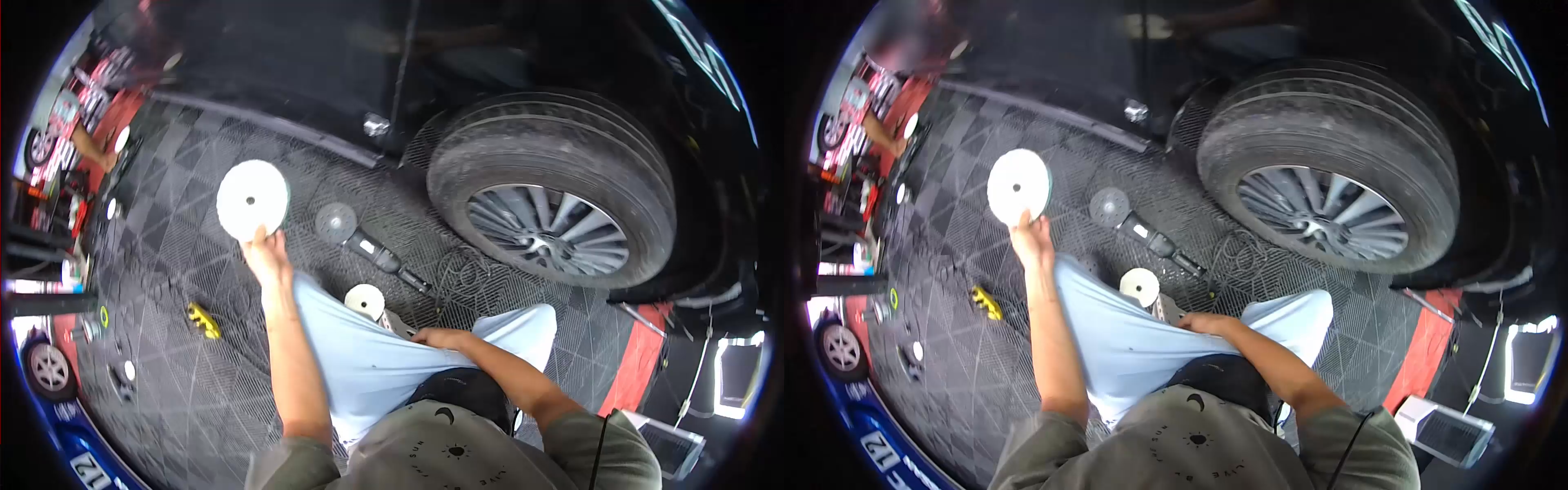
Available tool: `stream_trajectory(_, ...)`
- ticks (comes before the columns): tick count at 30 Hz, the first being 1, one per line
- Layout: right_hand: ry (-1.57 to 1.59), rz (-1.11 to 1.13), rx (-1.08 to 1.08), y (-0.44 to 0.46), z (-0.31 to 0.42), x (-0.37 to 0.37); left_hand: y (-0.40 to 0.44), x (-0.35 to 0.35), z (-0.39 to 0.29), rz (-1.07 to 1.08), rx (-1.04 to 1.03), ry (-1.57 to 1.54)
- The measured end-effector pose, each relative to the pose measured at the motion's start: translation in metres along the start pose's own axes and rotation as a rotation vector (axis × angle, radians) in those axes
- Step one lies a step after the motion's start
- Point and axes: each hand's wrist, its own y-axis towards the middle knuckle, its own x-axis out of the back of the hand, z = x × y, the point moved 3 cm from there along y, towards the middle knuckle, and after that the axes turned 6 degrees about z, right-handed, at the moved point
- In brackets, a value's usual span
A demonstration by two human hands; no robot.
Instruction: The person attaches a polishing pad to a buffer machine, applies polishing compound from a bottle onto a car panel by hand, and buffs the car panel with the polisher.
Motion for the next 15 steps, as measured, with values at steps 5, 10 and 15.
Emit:
stream_trajectory(5, -0.438, -0.172, 0.261, -0.017, 0.015, 0.013, -0.005, 0.002, -0.001, 0.006, 0.013, -0.033)
stream_trajectory(10, -0.393, -0.462, 0.275, -0.036, -0.004, 0.020, -0.012, -0.001, 0.016, 0.169, 0.142, -0.161)
stream_trajectory(15, -0.283, -0.369, 0.321, -0.038, -0.034, 0.007, -0.017, -0.017, 0.030, 0.343, 0.146, -0.180)
